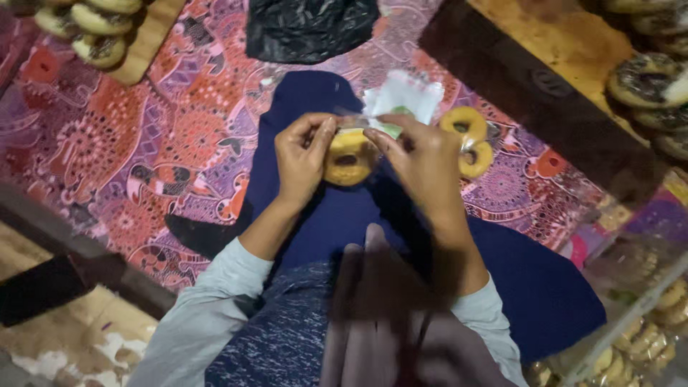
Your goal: The person grates white cheese over rows of chocolate-coated doughnuts on a wooden board, then individually places each doughnut into a clear plastic bag and sets the bags into a white crate.
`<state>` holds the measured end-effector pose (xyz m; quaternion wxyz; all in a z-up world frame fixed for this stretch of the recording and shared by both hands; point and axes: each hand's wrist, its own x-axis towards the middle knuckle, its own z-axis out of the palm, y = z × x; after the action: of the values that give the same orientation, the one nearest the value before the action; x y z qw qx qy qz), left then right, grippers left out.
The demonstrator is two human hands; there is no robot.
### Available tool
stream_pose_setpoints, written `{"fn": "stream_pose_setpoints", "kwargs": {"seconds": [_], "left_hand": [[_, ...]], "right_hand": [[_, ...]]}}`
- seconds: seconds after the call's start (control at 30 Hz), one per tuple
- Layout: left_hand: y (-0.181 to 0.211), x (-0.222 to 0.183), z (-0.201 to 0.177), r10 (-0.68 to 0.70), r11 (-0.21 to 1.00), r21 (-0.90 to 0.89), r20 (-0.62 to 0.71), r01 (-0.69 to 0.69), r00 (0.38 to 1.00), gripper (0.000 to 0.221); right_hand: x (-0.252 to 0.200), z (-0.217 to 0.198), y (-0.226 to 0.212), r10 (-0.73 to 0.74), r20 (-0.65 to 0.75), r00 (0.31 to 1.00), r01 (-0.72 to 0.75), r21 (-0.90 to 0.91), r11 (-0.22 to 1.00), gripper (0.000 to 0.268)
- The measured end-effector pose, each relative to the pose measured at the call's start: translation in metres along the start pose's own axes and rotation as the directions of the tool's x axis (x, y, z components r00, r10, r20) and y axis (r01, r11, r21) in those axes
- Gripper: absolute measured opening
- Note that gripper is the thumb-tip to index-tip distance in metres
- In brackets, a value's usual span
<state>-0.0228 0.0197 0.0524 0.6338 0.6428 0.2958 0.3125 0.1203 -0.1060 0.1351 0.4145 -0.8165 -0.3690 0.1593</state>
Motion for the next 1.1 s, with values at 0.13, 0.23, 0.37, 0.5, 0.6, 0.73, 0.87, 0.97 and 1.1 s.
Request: {"fn": "stream_pose_setpoints", "kwargs": {"seconds": [0.13,0.23,0.37,0.5,0.6,0.73,0.87,0.97,1.1], "left_hand": [[-0.018,0.011,-0.008,-0.097,0.987,-0.132,-0.066,0.088,0.993,0.018],[-0.020,0.010,-0.009,-0.098,0.980,-0.182,-0.059,0.086,0.993,0.019],[-0.010,0.003,-0.002,-0.045,0.997,0.059,-0.039,0.047,0.998,0.019],[0.009,-0.010,0.001,0.145,0.971,0.196,-0.027,-0.137,0.989,0.015],[0.026,-0.012,0.008,0.071,0.997,0.005,-0.164,-0.072,0.984,0.015],[0.033,-0.014,0.017,0.208,0.978,0.059,-0.128,-0.202,0.970,0.018],[0.012,-0.019,0.015,0.544,0.729,0.519,-0.046,-0.446,0.838,0.035],[-0.013,0.016,-0.011,-0.421,0.823,-0.442,-0.050,0.358,0.906,0.049],[-0.047,0.009,-0.031,-0.450,0.804,-0.403,0.068,0.437,0.890,0.041]], "right_hand": [[0.009,0.023,-0.019,-0.247,0.148,0.958,0.255,-0.034,0.966,0.010],[0.010,0.035,-0.004,-0.341,0.075,0.937,0.344,-0.031,0.939,0.017],[0.015,0.052,0.021,-0.530,0.029,0.848,0.530,-0.062,0.845,0.031],[0.034,0.047,0.043,-0.286,0.043,0.957,0.289,-0.097,0.952,0.038],[0.043,0.021,0.064,0.260,0.177,0.949,-0.234,-0.158,0.959,0.043],[-0.017,0.040,0.098,0.008,0.474,0.880,-0.353,0.642,0.680,0.069],[-0.050,0.094,0.130,0.061,0.357,0.932,-0.310,0.699,0.645,0.062],[-0.014,0.110,0.123,0.022,0.423,0.906,-0.329,0.668,0.668,0.049],[-0.023,0.089,0.089,0.126,0.347,0.929,-0.310,0.547,0.778,0.044]]}}
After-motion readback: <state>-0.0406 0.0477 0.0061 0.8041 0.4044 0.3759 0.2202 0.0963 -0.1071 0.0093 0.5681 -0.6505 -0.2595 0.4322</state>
